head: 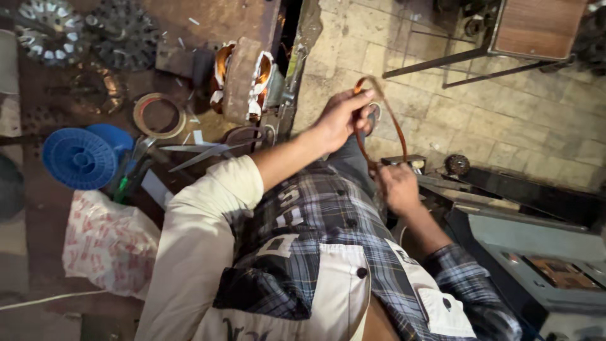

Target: The person cuts a piece of white paper with scissors and then uses it to wrap and secure copper wire coils on a cylindrical electrical component. They repeatedly adjust the wire and paper, using both hands to manipulate the assembly on a workbench.

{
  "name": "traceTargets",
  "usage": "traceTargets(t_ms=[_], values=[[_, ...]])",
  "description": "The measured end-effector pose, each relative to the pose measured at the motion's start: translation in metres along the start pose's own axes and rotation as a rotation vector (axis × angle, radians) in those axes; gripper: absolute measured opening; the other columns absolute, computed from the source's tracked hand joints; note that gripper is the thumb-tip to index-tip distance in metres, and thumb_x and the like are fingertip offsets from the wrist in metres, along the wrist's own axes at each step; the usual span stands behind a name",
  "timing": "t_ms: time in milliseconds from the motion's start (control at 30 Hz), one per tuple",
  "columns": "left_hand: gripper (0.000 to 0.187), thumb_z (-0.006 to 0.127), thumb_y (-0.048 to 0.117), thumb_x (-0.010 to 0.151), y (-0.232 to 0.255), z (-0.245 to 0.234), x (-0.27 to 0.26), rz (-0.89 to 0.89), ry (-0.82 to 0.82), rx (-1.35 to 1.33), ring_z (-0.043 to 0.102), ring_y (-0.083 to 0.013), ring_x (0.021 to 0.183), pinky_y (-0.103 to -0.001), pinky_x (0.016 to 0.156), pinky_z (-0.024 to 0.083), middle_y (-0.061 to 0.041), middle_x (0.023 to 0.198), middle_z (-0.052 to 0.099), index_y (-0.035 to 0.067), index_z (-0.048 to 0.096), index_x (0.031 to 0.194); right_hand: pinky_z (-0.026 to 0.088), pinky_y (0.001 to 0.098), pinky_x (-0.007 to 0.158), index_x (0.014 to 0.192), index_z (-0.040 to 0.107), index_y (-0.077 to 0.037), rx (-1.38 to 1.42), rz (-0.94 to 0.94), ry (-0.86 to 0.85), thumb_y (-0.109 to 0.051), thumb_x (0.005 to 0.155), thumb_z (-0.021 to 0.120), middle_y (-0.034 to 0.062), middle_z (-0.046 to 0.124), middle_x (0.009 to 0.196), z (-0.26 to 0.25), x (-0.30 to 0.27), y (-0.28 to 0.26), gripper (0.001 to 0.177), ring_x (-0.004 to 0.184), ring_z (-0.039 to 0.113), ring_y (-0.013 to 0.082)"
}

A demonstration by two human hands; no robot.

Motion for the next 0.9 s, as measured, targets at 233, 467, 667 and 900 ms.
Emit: traceTargets(t_ms=[233, 467, 667, 900], values=[[0.03, 0.06, 0.031, 0.103, 0.044, -0.009, -0.057, -0.301, -0.098, 0.382, 0.039, -0.0076, 0.041, -0.026, 0.051, 0.043, 0.004, 0.055, 0.049, 0.002, 0.067, 0.096, 0.049, 0.041, 0.088, 0.125, 0.065, -0.002, -0.119, -0.17, -0.088, -0.015, 0.08, 0.067, 0.0101, 0.069, 0.093, -0.029, 0.021, 0.028, 0.047, 0.091, 0.066, 0.0288], [0.035, 0.055, 0.027, 0.108, 0.037, -0.025, -0.089, -0.139, -0.004, 0.218, 0.031, -0.0076, 0.04, -0.029, 0.046, 0.035, 0.006, 0.049, 0.035, -0.001, 0.066, 0.091, 0.054, 0.0422, 0.097, 0.132, 0.066, -0.002, -0.186, -0.414, -0.037, -0.012, 0.088, 0.071, 0.0062, 0.066, 0.085, -0.028, 0.04, 0.03, 0.045, 0.084, 0.066, 0.0256], [0.032, 0.056, 0.025, 0.107, 0.021, -0.031, -0.099, -0.039, 0.047, 0.212, 0.029, -0.0067, 0.04, -0.027, 0.041, 0.026, 0.007, 0.051, 0.034, 0.001, 0.063, 0.086, 0.051, 0.0443, 0.081, 0.123, 0.065, 0.001, 0.114, -0.42, 0.049, -0.034, 0.086, 0.077, 0.0134, 0.067, 0.089, -0.053, 0.074, 0.003, 0.052, 0.083, 0.064, 0.033], [0.033, 0.057, 0.028, 0.107, 0.019, -0.037, -0.097, -0.034, 0.055, 0.362, 0.026, -0.0049, 0.042, -0.027, 0.041, 0.02, 0.008, 0.054, 0.033, 0.002, 0.063, 0.088, 0.053, 0.0414, 0.088, 0.115, 0.067, 0.005, 0.445, -0.174, 0.274, -0.018, 0.09, 0.071, 0.0223, 0.07, 0.111, -0.101, 0.144, -0.051, 0.034, 0.099, 0.068, 0.0361]])
Point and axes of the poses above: each hand's wrist, its own x-axis towards the middle knuckle, its own z-axis out of the palm, y = z × x, the point moved 3 cm from there along x, towards the middle knuckle
